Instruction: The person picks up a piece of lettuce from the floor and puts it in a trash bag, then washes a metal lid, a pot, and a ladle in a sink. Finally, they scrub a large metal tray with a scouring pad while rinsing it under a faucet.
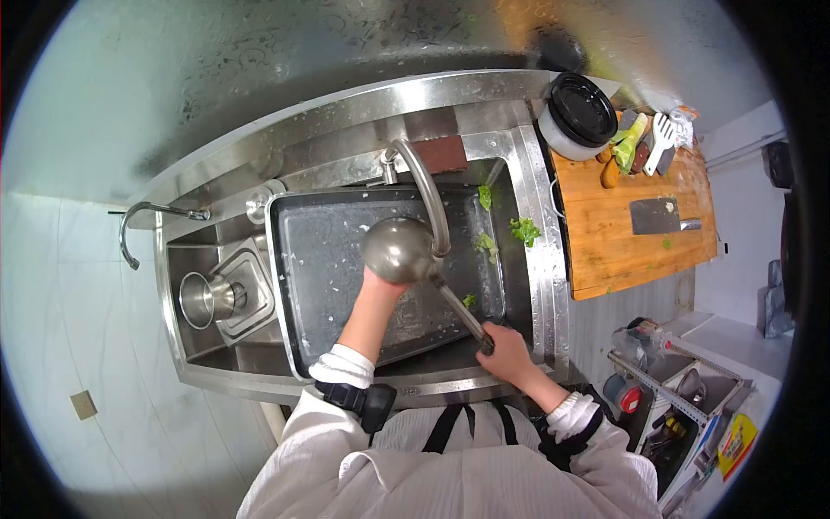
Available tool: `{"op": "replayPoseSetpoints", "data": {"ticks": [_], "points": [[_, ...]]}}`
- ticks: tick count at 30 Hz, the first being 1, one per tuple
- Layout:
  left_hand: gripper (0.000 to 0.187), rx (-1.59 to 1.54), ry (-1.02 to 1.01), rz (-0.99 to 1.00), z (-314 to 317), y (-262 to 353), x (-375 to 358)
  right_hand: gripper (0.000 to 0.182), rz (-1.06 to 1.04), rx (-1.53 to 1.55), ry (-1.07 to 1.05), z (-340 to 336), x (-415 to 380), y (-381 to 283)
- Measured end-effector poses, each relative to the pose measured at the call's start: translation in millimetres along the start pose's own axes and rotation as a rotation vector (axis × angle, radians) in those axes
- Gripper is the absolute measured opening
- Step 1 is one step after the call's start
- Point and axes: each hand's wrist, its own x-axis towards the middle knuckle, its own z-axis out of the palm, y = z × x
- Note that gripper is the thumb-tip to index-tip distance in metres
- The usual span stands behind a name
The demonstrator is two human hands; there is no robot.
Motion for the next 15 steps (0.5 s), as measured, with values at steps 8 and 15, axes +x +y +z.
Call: {"op": "replayPoseSetpoints", "data": {"ticks": [8,15], "points": [[0.052,-0.225,-0.121,-0.335,70,38,-38,0.032,0.114,-0.283,0.237,-6,-31,22],[0.048,0.191,0.042,-0.347,61,22,9,0.034,0.148,-0.287,0.299,-9,-30,29]]}}
